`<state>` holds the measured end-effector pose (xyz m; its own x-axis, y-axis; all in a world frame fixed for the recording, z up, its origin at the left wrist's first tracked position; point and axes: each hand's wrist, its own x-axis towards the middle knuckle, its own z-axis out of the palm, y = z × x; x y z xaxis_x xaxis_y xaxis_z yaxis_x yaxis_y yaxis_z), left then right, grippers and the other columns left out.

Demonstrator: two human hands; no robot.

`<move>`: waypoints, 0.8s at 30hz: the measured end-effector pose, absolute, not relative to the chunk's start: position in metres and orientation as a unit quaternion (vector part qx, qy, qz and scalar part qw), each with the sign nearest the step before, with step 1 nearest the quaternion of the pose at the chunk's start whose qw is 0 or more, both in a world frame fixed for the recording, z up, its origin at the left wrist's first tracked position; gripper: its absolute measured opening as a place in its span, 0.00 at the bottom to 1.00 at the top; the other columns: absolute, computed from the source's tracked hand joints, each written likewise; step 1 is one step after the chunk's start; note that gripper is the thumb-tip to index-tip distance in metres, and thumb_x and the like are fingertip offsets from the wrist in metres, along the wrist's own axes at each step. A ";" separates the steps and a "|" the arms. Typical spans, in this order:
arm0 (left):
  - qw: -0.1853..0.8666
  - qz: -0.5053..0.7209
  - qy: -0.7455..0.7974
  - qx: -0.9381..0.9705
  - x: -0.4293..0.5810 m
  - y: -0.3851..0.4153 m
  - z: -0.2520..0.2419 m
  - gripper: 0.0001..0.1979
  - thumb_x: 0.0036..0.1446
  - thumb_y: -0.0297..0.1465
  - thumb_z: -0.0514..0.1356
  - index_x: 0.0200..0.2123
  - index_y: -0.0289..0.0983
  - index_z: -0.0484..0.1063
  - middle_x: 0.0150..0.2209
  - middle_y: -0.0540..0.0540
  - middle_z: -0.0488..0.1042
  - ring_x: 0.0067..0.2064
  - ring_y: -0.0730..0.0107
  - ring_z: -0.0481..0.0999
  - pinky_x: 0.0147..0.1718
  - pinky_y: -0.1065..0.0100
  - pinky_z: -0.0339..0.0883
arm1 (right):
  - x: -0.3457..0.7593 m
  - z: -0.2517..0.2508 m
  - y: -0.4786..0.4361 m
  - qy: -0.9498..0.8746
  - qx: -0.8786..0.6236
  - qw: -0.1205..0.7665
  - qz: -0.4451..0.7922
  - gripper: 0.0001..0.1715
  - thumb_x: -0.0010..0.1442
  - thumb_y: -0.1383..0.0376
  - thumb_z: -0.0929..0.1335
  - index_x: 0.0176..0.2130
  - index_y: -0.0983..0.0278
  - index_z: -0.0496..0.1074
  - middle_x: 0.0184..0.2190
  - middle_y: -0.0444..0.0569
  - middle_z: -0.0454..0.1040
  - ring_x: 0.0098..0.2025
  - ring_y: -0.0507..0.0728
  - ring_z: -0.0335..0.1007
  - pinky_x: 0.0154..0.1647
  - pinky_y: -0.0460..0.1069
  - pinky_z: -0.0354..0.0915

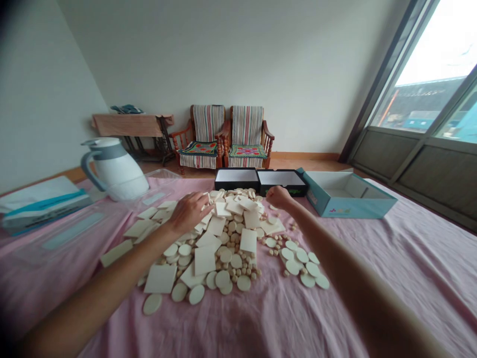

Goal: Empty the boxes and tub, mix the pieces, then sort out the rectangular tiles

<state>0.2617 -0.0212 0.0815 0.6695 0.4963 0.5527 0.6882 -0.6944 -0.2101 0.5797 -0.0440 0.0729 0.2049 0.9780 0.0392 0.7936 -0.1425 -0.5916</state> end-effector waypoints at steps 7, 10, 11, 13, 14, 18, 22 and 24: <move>0.147 -0.321 -0.325 -0.877 0.242 -0.043 0.074 0.17 0.63 0.42 0.55 0.48 0.35 0.68 0.48 0.39 0.71 0.52 0.56 0.68 0.50 0.56 0.62 | 0.597 0.029 -0.050 -0.650 -0.736 0.157 0.105 0.23 0.47 0.70 0.72 0.46 0.64 0.76 0.46 0.53 0.78 0.48 0.61 0.71 0.49 0.50 0.64; 0.115 -0.340 -0.303 -0.883 0.234 -0.068 0.068 0.15 0.64 0.40 0.55 0.47 0.36 0.69 0.49 0.39 0.71 0.53 0.57 0.68 0.52 0.55 0.62 | 0.599 0.020 -0.049 -0.650 -0.741 0.138 0.096 0.17 0.50 0.65 0.72 0.42 0.66 0.77 0.43 0.54 0.78 0.47 0.62 0.71 0.48 0.50 0.63; 0.106 -0.344 -0.298 -0.884 0.229 -0.076 0.066 0.14 0.63 0.39 0.55 0.47 0.36 0.69 0.49 0.40 0.71 0.53 0.57 0.68 0.53 0.55 0.62 | 0.602 0.019 -0.049 -0.646 -0.746 0.135 0.094 0.16 0.52 0.63 0.71 0.41 0.66 0.77 0.43 0.55 0.78 0.46 0.62 0.71 0.48 0.50 0.63; 0.093 -0.353 -0.294 -0.884 0.219 -0.087 0.060 0.13 0.63 0.37 0.56 0.47 0.37 0.69 0.49 0.40 0.71 0.53 0.57 0.68 0.53 0.55 0.63 | 0.609 0.020 -0.051 -0.638 -0.753 0.133 0.098 0.17 0.52 0.61 0.71 0.41 0.67 0.76 0.42 0.55 0.78 0.45 0.62 0.71 0.45 0.50 0.64; 0.087 -0.359 -0.296 -0.881 0.214 -0.091 0.057 0.12 0.63 0.36 0.56 0.47 0.37 0.69 0.49 0.41 0.71 0.53 0.58 0.69 0.53 0.56 0.64 | 0.612 0.021 -0.052 -0.635 -0.754 0.132 0.107 0.17 0.52 0.61 0.71 0.41 0.67 0.76 0.42 0.55 0.78 0.45 0.61 0.71 0.43 0.49 0.64; 0.071 -0.396 -0.311 -0.861 0.197 -0.094 0.047 0.10 0.62 0.32 0.56 0.47 0.38 0.69 0.48 0.42 0.72 0.52 0.59 0.70 0.53 0.57 0.65 | 0.620 0.029 -0.061 -0.641 -0.737 0.113 0.181 0.16 0.49 0.64 0.72 0.40 0.66 0.76 0.37 0.50 0.79 0.40 0.57 0.74 0.37 0.45 0.66; 0.057 -0.409 -0.319 -0.853 0.192 -0.090 0.045 0.08 0.63 0.31 0.56 0.45 0.37 0.69 0.46 0.42 0.72 0.51 0.60 0.70 0.52 0.58 0.65 | 0.617 0.038 -0.072 -0.645 -0.717 0.090 0.250 0.25 0.46 0.59 0.74 0.44 0.66 0.74 0.41 0.51 0.78 0.39 0.56 0.74 0.32 0.44 0.67; 0.054 -0.411 -0.317 -0.853 0.192 -0.090 0.046 0.08 0.63 0.31 0.55 0.44 0.38 0.70 0.46 0.42 0.73 0.51 0.60 0.71 0.52 0.58 0.66 | 0.613 0.042 -0.078 -0.641 -0.715 0.079 0.267 0.32 0.43 0.56 0.75 0.47 0.67 0.73 0.42 0.53 0.78 0.37 0.57 0.75 0.29 0.45 0.67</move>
<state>0.1919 -0.0902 0.0456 0.4612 0.4974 0.7348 0.5856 -0.7928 0.1690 0.6127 -0.0779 0.0418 0.0361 0.9590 -0.2811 0.8745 -0.1665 -0.4556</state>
